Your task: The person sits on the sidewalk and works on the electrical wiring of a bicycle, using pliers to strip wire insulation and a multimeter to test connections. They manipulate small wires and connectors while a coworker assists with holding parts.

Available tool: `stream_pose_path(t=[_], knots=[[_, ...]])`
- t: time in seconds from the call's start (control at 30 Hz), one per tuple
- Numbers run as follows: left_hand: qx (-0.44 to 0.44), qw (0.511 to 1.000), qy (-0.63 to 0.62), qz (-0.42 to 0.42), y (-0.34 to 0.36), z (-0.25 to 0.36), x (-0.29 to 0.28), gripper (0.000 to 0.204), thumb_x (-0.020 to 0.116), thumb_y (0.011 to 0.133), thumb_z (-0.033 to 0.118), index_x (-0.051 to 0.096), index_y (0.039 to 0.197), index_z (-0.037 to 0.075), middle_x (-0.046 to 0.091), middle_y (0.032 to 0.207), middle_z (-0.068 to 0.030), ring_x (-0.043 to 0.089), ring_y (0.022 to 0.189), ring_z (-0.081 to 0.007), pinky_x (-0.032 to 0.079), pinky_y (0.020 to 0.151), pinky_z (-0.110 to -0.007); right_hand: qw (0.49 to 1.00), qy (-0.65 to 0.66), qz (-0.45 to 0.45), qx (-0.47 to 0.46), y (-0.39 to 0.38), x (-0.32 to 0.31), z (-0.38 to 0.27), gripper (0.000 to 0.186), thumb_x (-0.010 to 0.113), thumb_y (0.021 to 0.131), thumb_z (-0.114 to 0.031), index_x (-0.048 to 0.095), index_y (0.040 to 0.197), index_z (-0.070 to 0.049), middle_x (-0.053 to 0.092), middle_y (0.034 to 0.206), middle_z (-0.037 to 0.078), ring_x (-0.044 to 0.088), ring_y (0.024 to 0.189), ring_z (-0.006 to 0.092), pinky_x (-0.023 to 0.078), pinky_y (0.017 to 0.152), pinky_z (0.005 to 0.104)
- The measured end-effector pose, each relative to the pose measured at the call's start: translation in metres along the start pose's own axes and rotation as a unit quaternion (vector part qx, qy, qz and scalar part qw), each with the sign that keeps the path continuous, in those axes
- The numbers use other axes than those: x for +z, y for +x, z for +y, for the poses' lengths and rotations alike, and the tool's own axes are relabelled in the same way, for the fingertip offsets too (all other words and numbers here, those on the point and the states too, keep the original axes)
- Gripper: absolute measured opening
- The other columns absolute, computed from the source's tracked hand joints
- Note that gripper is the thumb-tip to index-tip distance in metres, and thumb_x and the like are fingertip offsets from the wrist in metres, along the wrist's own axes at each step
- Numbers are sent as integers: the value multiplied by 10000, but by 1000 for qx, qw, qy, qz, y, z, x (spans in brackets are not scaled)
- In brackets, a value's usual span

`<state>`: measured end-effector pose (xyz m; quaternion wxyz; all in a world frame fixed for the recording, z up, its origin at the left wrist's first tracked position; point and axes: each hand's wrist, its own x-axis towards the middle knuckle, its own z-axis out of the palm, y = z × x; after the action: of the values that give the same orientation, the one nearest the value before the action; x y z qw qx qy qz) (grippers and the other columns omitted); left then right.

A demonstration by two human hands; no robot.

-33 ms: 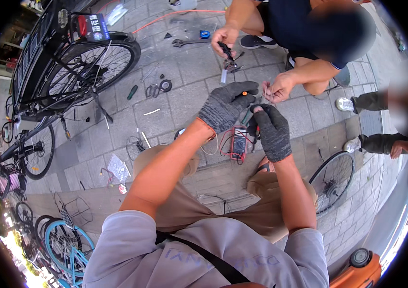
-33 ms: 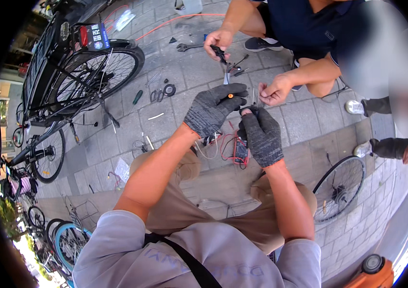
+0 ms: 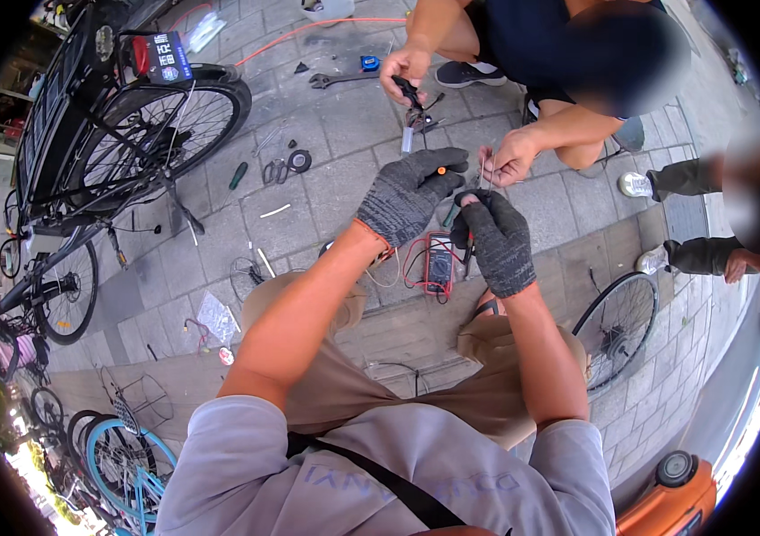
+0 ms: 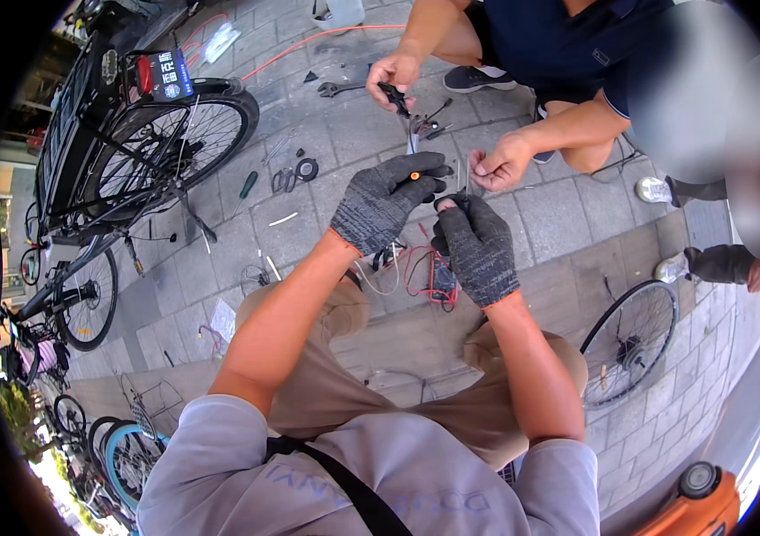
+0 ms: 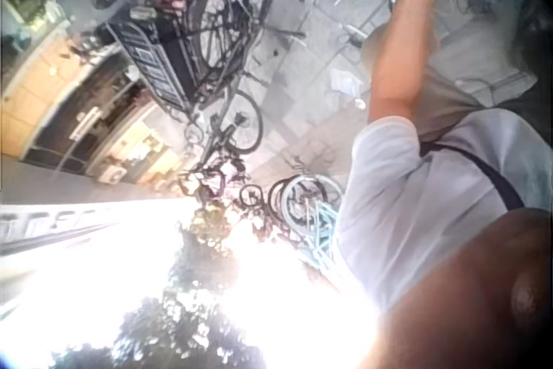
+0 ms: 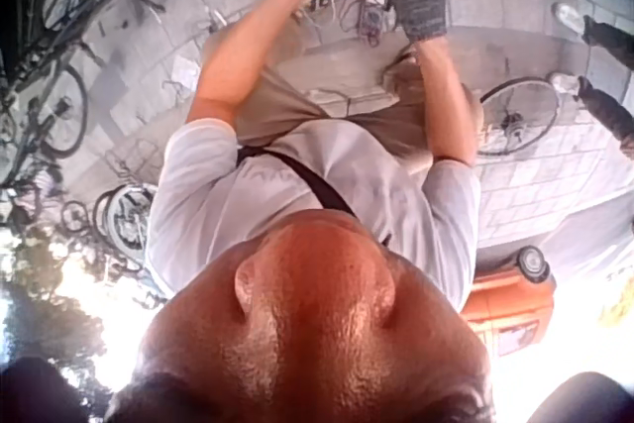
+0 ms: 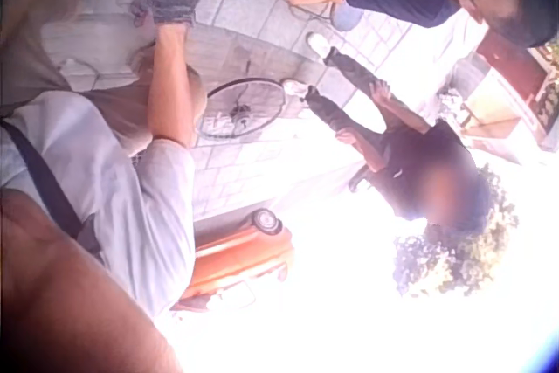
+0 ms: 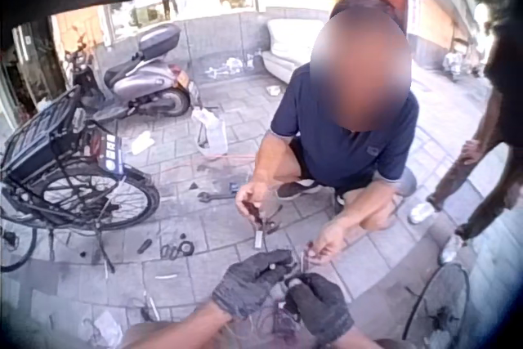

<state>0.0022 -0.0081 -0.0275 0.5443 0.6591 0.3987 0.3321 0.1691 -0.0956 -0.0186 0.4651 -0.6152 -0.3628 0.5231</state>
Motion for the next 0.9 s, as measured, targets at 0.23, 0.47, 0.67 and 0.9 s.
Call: stream_pose_path(t=[0.23,0.47,0.67,0.9], knots=[[-9,999,40,-11,5,-9,2,336,655,987,132,663,1309,39,745,1166,-86,723,965,-136,569,866,-299,997,-68,-33,-19,4,-7,10,229,607,1008,-213,681,1062,-3,695,808,59,617,711,98,513,664,303],[161,971,177,-4,9,-37,8,272,656,808,225,719,1033,86,719,1021,-178,689,984,-353,547,847,-445,886,-413,-158,-141,5,-13,49,292,572,963,-255,705,1079,-22,725,987,225,691,943,410,537,834,460],[35,972,232,2,-35,-83,-4,397,674,816,261,731,1189,136,740,1097,-144,696,1044,-342,527,935,-438,773,-534,-306,-155,-1,18,122,295,615,887,-266,742,937,-5,717,928,250,693,937,419,531,827,470],[-42,957,271,95,-107,-53,-30,607,731,808,266,604,1368,72,640,1293,-235,659,1137,-391,516,1000,-419,813,-485,-287,-149,-16,23,177,333,664,866,-288,753,979,12,740,934,235,715,903,385,534,837,458]])
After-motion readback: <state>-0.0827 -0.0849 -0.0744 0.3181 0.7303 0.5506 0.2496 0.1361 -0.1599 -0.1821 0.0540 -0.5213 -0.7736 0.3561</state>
